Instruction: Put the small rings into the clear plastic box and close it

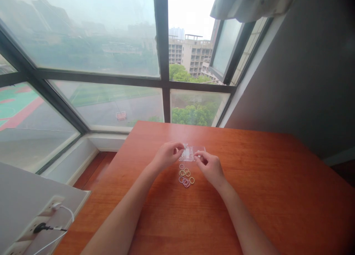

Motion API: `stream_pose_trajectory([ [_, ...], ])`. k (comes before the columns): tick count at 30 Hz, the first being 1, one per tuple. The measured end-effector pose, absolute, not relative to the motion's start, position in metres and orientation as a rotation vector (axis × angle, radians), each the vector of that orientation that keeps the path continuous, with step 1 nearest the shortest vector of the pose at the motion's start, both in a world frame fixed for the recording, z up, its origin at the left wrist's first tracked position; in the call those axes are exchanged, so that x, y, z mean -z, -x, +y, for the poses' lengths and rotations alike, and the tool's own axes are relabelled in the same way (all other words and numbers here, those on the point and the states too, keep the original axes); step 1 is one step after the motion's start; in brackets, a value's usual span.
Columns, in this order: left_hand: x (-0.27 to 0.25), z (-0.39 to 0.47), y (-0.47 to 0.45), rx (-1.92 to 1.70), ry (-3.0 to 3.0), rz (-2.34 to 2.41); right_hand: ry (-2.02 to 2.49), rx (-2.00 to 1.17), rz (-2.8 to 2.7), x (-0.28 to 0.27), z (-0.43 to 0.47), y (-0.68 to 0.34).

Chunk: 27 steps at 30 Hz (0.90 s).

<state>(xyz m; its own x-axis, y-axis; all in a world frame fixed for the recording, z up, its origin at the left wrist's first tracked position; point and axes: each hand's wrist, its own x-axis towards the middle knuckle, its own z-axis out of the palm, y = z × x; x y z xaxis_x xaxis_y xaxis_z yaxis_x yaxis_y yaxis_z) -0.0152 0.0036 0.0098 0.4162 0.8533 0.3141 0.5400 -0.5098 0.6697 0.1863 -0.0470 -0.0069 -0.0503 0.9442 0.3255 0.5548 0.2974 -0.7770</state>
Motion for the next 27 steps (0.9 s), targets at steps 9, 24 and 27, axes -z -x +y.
stream_pose_trajectory([
  [9, -0.021, -0.006, 0.006, -0.863, -2.058, 0.979, 1.373, -0.608, -1.679, 0.007, -0.046, -0.185],
  [24, -0.022, -0.009, 0.002, -0.783, -2.045, 0.950, 1.344, -0.626, -1.689, 0.003, -0.049, -0.183],
  [27, -0.023, -0.008, 0.004, -0.793, -2.046, 0.964, 1.343, -0.613, -1.683, 0.004, -0.049, -0.183],
])
